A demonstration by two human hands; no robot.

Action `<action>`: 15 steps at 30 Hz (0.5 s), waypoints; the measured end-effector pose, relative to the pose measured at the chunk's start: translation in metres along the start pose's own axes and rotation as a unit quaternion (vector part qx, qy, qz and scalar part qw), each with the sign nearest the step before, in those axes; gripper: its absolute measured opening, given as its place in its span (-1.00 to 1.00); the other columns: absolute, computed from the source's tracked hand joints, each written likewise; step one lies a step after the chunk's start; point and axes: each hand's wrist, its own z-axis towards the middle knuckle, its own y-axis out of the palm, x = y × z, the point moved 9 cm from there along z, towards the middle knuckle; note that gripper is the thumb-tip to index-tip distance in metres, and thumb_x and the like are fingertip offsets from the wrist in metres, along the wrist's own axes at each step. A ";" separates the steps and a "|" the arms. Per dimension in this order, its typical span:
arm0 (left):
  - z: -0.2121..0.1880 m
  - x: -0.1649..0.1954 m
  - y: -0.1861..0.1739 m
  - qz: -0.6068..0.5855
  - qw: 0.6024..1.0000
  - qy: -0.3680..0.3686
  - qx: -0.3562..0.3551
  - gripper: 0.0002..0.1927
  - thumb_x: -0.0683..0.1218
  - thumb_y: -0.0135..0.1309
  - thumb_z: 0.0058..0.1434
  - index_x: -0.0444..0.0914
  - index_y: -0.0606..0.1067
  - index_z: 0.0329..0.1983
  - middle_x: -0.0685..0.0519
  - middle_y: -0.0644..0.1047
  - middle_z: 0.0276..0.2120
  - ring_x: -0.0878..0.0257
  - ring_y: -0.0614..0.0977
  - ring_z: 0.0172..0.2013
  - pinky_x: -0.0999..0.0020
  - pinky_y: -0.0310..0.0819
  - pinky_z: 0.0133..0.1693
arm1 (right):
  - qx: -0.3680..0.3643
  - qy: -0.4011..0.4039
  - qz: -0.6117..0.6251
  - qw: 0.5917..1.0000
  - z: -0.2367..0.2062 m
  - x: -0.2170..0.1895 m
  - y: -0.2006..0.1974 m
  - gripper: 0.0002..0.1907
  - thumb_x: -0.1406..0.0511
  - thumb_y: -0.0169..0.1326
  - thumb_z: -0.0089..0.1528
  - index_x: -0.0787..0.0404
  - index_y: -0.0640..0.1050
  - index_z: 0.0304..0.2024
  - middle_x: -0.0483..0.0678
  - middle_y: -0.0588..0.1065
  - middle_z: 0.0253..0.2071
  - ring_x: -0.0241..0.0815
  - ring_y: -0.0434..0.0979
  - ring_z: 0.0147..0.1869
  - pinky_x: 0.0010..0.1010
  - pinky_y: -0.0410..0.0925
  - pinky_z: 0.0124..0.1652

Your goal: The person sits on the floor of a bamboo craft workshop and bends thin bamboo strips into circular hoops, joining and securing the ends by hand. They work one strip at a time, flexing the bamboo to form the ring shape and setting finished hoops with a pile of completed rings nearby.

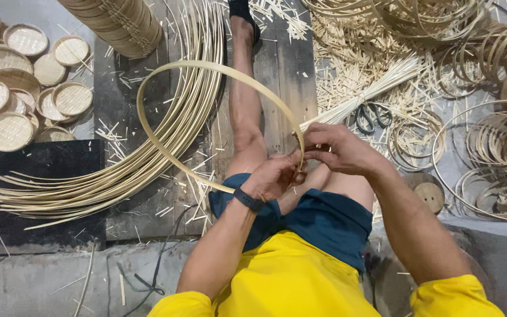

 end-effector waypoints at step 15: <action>0.009 -0.004 -0.006 0.050 0.997 0.034 0.050 -0.64 0.15 0.21 0.28 -0.24 0.52 -0.29 0.13 0.46 -0.47 0.35 0.38 -0.49 0.46 0.21 -0.44 | 0.092 0.006 -0.115 0.989 -0.005 0.016 0.004 -0.83 0.53 0.13 0.03 0.28 0.51 -0.33 0.07 0.45 -0.41 0.09 0.51 -0.33 -0.19 0.37 -0.32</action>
